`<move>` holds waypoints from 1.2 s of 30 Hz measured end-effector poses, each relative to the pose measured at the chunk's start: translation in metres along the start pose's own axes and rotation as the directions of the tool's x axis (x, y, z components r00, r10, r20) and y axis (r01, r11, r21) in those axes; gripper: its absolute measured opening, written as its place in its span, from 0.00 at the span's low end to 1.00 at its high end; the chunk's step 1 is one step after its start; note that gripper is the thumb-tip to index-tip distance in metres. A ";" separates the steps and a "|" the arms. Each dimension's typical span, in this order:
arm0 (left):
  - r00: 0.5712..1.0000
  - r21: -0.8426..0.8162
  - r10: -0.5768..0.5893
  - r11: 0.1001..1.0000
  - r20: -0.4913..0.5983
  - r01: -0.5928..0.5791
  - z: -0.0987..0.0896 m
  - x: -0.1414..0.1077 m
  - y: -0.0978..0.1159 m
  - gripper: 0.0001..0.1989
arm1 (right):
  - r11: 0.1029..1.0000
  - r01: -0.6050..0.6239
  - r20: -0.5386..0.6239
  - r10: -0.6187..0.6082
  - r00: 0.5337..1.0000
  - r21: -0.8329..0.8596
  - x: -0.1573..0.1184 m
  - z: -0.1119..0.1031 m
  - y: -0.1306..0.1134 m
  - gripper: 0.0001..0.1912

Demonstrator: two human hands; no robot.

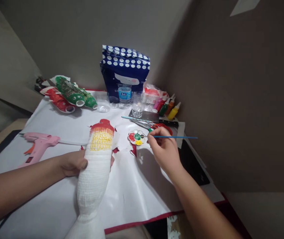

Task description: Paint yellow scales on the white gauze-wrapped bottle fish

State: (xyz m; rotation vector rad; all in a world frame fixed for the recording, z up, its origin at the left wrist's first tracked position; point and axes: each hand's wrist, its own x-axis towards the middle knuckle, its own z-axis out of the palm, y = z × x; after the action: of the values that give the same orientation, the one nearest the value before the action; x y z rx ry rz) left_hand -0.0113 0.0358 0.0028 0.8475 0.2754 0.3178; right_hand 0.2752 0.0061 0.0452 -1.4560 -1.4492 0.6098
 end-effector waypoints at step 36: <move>1.000 0.037 0.001 0.999 -0.009 0.000 0.001 0.001 0.001 0.28 | 0.768 -0.097 -0.026 0.146 0.989 0.633 -0.068 0.054 -0.050 0.04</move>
State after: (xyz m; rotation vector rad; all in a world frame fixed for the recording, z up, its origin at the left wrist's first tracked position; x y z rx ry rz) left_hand -0.0104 0.0360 0.0046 0.8823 0.2904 0.3182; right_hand 0.1936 -0.0512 0.0474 -1.0146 -0.9480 1.0030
